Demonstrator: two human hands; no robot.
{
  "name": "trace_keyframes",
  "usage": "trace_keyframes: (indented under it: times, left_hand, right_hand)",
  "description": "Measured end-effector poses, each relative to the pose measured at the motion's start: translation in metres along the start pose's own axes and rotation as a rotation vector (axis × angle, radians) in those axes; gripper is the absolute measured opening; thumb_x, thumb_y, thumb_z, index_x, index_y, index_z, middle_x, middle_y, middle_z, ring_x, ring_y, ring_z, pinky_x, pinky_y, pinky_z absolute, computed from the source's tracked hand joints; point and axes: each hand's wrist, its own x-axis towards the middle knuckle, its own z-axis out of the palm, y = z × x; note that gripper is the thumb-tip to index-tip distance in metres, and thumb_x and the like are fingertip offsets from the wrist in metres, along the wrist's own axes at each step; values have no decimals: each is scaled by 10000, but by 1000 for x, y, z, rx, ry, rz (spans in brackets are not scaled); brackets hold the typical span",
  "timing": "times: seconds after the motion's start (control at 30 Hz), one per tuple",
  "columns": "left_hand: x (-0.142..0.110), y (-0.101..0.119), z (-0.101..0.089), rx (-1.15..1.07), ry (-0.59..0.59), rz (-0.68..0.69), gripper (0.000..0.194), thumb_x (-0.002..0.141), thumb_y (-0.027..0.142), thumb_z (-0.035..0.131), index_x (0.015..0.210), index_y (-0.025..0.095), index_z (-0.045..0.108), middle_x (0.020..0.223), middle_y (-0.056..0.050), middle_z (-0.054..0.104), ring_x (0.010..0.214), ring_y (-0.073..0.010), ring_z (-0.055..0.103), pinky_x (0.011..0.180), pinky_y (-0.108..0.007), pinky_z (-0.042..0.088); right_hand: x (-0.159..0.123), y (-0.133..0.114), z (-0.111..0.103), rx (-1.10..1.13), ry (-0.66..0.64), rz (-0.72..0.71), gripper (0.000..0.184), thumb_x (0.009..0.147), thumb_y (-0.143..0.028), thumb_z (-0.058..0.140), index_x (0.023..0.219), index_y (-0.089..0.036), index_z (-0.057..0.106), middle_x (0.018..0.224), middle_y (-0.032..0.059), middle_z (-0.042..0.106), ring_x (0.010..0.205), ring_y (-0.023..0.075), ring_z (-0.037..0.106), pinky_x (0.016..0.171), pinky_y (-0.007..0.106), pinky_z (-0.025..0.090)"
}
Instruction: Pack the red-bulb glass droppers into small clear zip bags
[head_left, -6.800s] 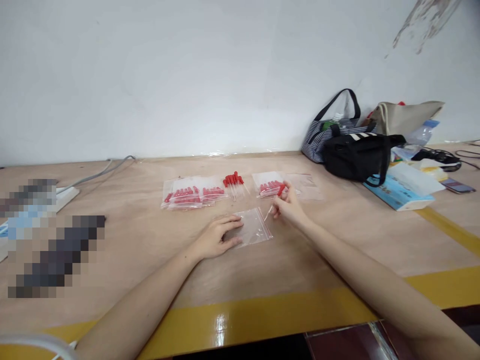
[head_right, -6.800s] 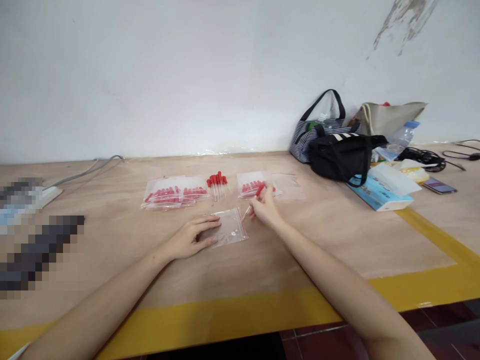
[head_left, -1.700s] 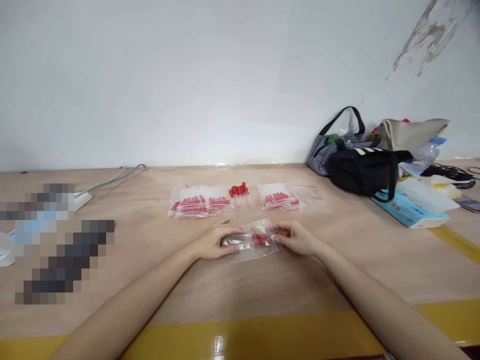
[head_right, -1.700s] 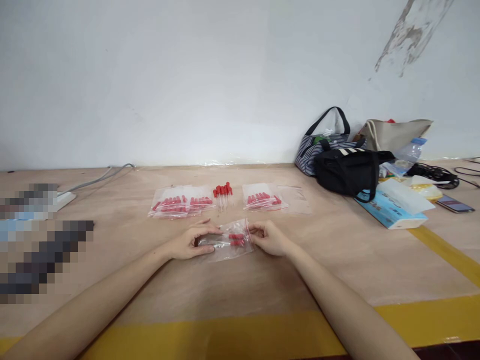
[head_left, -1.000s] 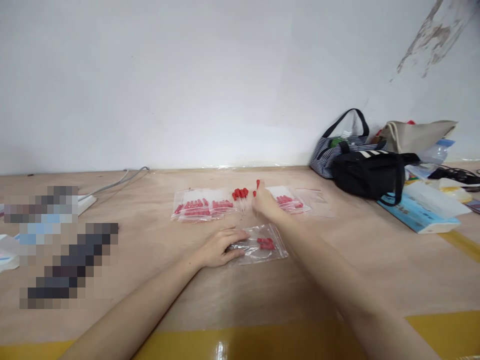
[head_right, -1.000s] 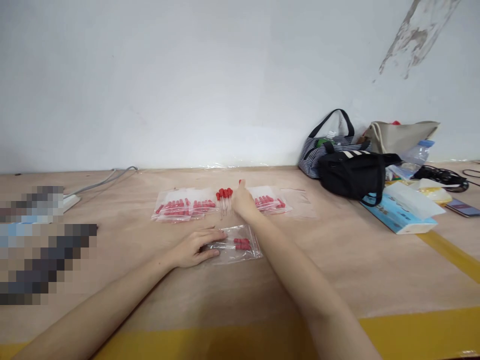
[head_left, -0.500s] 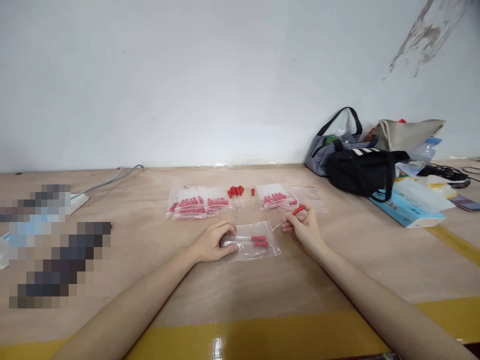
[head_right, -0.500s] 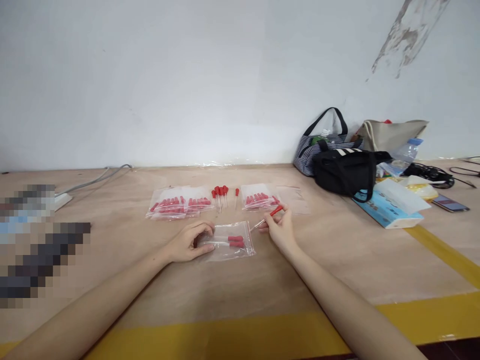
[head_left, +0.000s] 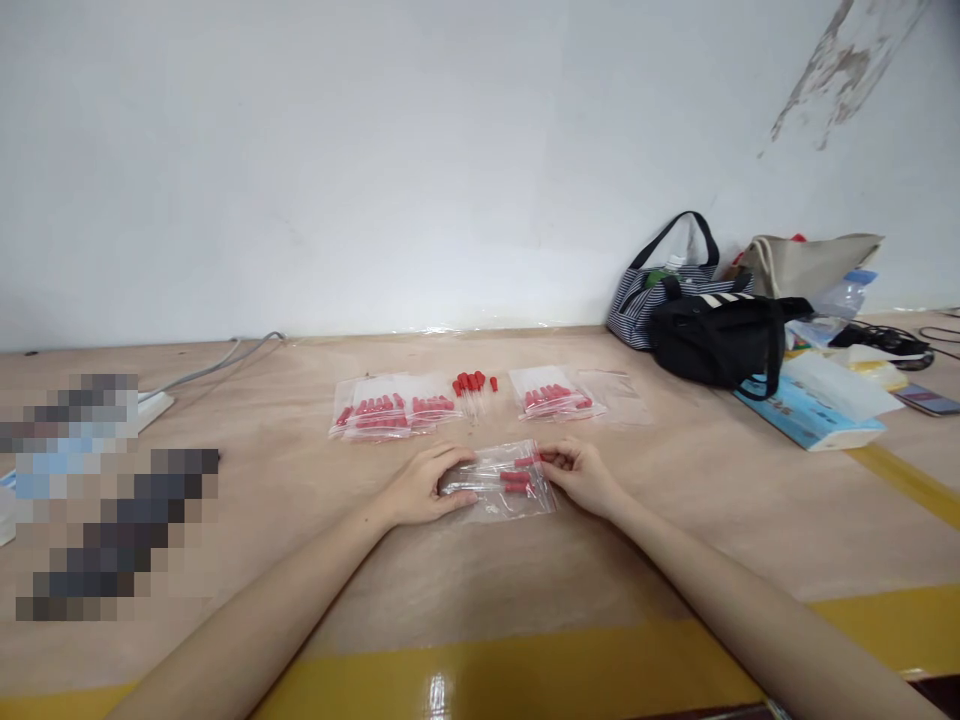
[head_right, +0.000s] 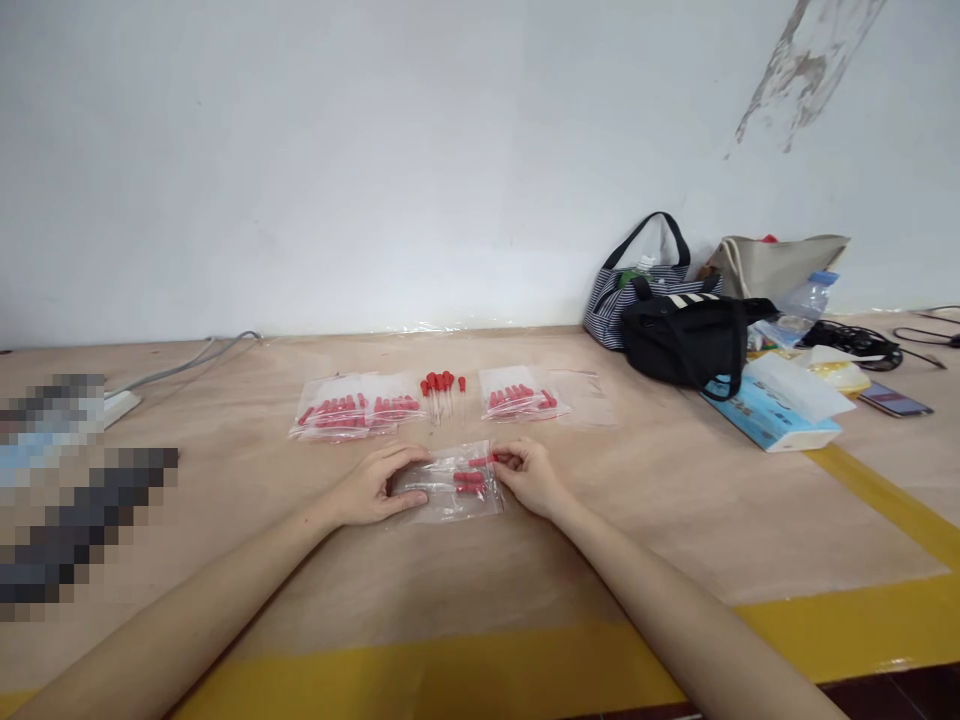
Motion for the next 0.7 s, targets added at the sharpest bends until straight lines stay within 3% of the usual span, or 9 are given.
trace_keyframes:
  times: [0.13, 0.23, 0.33, 0.43, 0.57, 0.7]
  left_hand:
    - [1, 0, 1, -9, 12, 7, 427, 768, 408, 583, 1134, 207, 493, 1057, -65, 568, 963, -204, 538, 843, -333, 431]
    - [1, -1, 1, -20, 3, 22, 404, 770, 406, 581, 1112, 203, 509, 1058, -69, 567, 968, -205, 535, 851, -338, 427]
    - [2, -1, 1, -33, -9, 35, 376, 776, 405, 573, 1094, 208, 529, 1075, -74, 559, 977, -208, 531, 854, -345, 427]
    - [2, -2, 1, -40, -10, 33, 373, 776, 404, 573, 1093, 210, 528, 1084, -73, 554, 977, -204, 532, 853, -340, 428]
    - [1, -1, 1, -50, -5, 13, 341, 767, 397, 584, 1031, 190, 522, 1049, -72, 564, 950, -199, 536, 837, -331, 428]
    - [1, 1, 1, -76, 6, -10, 308, 750, 399, 597, 944, 181, 500, 1025, -72, 568, 906, -197, 543, 806, -328, 432]
  right_hand:
    - [6, -10, -14, -47, -255, -49, 246, 766, -247, 464, 883, -160, 662, 789, 37, 666, 679, 147, 591, 609, 260, 458]
    - [28, -21, -25, -172, -107, 39, 216, 748, -253, 483, 815, -141, 655, 671, 31, 654, 561, 136, 570, 530, 244, 441]
    - [61, -35, -17, -393, 58, 32, 174, 740, -200, 485, 794, -145, 641, 743, 52, 663, 690, 154, 606, 648, 254, 454]
    - [94, -45, 10, -601, 36, 141, 180, 721, -139, 507, 861, -126, 619, 913, 119, 647, 902, 205, 591, 790, 286, 425]
    - [121, -44, 44, -602, 56, 274, 268, 708, -90, 524, 972, -88, 571, 1035, 215, 584, 1016, 286, 544, 826, 372, 411]
    - [134, -38, 51, -522, 74, 335, 422, 669, -91, 572, 1085, -67, 505, 992, 239, 590, 968, 328, 565, 781, 426, 433]
